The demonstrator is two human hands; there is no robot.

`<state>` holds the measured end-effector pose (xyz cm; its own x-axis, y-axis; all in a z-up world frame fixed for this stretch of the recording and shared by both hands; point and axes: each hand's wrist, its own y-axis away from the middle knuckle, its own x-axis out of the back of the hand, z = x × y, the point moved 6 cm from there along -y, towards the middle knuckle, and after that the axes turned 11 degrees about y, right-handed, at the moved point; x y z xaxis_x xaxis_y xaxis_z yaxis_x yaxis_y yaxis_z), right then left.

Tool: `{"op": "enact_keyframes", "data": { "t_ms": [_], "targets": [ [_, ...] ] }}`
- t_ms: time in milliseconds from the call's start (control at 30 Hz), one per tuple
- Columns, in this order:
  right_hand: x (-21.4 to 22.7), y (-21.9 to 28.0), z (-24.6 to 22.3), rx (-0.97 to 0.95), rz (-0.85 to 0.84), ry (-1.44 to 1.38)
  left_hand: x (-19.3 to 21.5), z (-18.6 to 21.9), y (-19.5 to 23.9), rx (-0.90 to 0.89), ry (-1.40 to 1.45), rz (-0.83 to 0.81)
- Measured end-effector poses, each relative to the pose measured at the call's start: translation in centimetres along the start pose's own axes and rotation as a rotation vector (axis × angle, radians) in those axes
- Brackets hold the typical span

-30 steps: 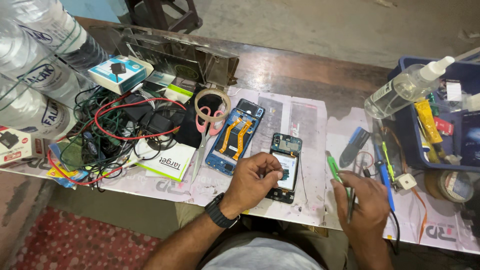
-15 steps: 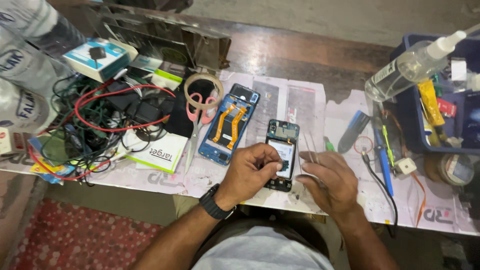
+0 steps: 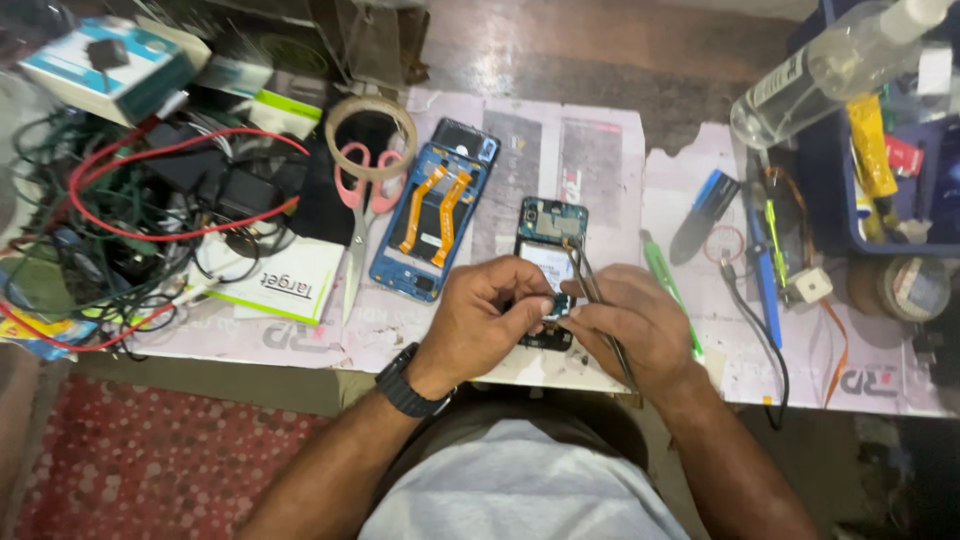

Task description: The person uses a green utility knife and tweezers to remove a small component from a disassembled Samsung phone. They then handle a second phone, remove its case, and inspect the device while another person stands nearby.

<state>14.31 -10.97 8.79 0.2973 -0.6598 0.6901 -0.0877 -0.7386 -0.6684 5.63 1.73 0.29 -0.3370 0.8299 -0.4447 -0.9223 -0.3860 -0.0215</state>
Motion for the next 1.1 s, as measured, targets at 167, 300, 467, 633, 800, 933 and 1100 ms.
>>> {"op": "enact_keyframes", "data": {
  "t_ms": [167,300,467,633,800,933,1100],
  "targets": [
    [-0.5,1.2,0.5,-0.004,-0.027,0.003,0.0,-0.4,0.2,0.003,0.006,-0.02],
    [-0.5,1.8,1.1,-0.046,-0.032,0.031,0.0,0.2,0.2,-0.018,-0.053,-0.04],
    [-0.3,2.0,1.5,-0.112,-0.022,0.007,0.2,1.0,0.2,-0.064,-0.179,-0.009],
    [-0.4,2.2,1.8,-0.137,-0.042,0.006,0.5,0.9,0.2,-0.079,-0.227,0.032],
    [-0.3,2.3,1.9,-0.144,-0.04,0.017,0.8,1.0,0.3,-0.145,-0.267,0.1],
    [-0.2,2.5,2.0,-0.151,-0.032,0.028,0.6,1.4,0.2,-0.192,-0.241,0.068],
    [0.1,2.5,2.1,-0.168,-0.016,0.031,-0.5,3.2,0.4,-0.337,-0.361,-0.019]
  ]
}}
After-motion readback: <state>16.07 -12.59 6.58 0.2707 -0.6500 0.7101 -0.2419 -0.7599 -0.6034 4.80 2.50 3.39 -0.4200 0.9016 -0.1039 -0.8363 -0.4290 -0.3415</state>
